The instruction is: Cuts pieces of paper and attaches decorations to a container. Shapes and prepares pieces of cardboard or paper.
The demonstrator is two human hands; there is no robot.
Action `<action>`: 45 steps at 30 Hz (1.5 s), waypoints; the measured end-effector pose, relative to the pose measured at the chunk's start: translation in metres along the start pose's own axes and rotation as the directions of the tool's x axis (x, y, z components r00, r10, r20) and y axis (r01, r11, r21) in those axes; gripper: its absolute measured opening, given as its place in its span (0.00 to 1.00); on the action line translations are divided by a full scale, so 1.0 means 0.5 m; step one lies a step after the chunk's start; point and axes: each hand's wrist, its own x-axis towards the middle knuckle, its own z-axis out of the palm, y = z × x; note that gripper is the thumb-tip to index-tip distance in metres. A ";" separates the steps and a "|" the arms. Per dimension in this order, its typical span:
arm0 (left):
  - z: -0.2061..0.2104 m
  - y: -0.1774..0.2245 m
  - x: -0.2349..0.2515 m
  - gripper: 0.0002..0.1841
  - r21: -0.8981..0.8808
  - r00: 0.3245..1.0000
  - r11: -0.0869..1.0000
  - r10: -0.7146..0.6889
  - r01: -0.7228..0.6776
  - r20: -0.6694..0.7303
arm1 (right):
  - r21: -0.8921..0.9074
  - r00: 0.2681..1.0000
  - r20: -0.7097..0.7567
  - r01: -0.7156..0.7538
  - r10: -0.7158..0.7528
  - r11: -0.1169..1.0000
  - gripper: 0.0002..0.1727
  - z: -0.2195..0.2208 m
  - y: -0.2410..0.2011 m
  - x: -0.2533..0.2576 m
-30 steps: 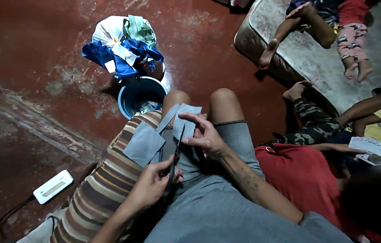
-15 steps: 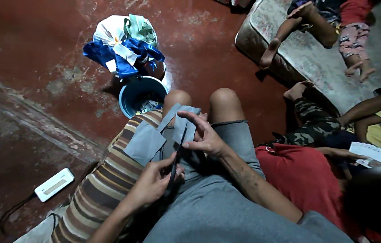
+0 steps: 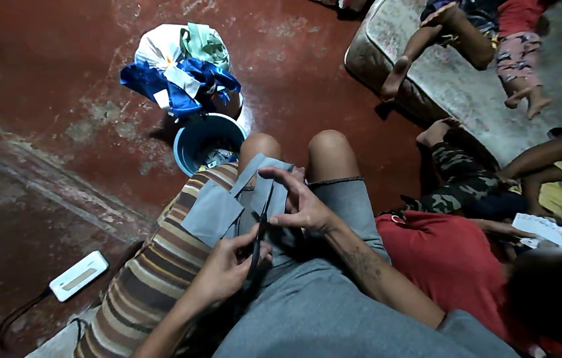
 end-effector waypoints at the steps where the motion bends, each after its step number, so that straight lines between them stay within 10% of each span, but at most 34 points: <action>1: 0.001 -0.002 0.001 0.28 0.003 1.000 1.000 0.009 -0.009 -0.001 | -0.009 1.000 0.005 -0.007 0.007 1.000 0.53 0.003 -0.001 0.000; 9: -0.001 -0.009 0.005 0.26 0.012 0.999 0.999 0.050 -0.049 -0.013 | -0.021 0.999 0.025 0.048 -0.048 0.999 0.56 -0.017 -0.005 -0.003; 19: -0.010 0.001 -0.003 0.28 0.006 0.996 0.996 0.085 -0.085 0.014 | -0.177 0.981 -0.013 0.187 -0.192 0.966 0.25 -0.049 -0.029 0.016; 45: -0.005 -0.001 0.017 0.27 0.012 0.993 0.993 0.115 -0.115 -0.014 | -0.187 0.989 -0.075 0.113 -0.129 0.976 0.41 -0.024 -0.026 0.021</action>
